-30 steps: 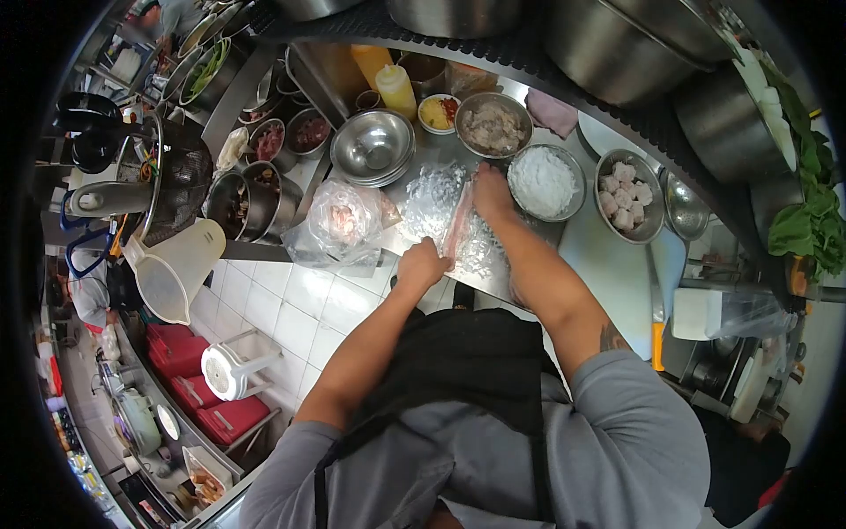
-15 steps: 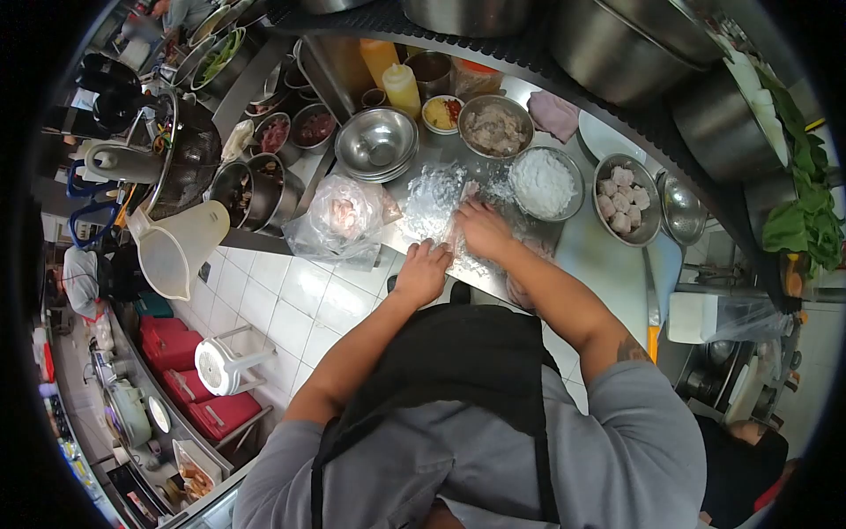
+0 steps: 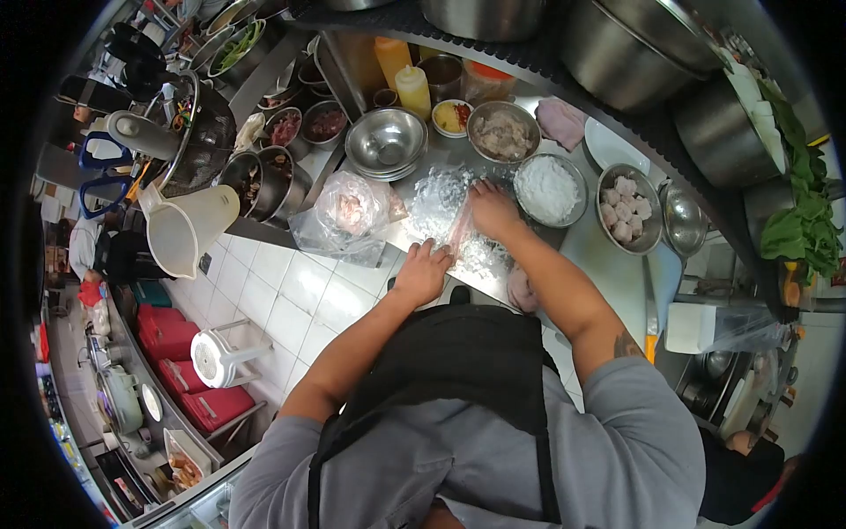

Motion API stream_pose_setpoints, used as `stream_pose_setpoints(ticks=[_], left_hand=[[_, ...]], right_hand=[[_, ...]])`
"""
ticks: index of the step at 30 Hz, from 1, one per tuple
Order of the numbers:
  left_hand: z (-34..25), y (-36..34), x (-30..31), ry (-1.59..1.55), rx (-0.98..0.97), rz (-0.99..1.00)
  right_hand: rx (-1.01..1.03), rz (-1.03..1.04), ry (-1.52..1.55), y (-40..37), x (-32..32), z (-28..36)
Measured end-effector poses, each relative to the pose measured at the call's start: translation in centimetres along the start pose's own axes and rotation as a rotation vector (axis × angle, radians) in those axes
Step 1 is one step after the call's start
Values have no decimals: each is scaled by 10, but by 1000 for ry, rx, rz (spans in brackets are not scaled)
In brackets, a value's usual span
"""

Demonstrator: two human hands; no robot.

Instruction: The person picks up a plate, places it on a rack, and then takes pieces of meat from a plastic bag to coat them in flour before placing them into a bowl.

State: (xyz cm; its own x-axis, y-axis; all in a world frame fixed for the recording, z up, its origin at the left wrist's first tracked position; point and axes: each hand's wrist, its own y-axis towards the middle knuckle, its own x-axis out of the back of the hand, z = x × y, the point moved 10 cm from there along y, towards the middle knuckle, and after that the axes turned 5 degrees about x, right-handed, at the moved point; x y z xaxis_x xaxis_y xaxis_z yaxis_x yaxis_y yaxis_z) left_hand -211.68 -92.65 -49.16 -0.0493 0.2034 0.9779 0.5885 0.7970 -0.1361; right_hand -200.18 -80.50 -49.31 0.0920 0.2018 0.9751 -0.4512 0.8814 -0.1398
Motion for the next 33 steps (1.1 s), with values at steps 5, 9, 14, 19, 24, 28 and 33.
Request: stream_pose_setpoints(ticks=[5, 9, 14, 19, 24, 28, 33], left_hand=[[0, -2, -2, -25, -1, 33], [-1, -4, 1, 12, -21, 47], [2, -9, -3, 3, -25, 44], [0, -7, 2, -44, -40, -53], [-1, -4, 1, 5, -29, 71], [-6, -4, 5, -22, -45, 45], [-5, -2, 7, -30, -29, -63]], right_hand=[[-41, -13, -29, -1, -14, -8], [-33, -5, -9, -2, 7, 4], [32, 44, -44, -27, -10, 15], [212, 56, -18, -55, -11, 45], [146, 96, -2, -67, -4, 45], [278, -35, -12, -72, -3, 59], [253, -29, -8, -71, -4, 60]])
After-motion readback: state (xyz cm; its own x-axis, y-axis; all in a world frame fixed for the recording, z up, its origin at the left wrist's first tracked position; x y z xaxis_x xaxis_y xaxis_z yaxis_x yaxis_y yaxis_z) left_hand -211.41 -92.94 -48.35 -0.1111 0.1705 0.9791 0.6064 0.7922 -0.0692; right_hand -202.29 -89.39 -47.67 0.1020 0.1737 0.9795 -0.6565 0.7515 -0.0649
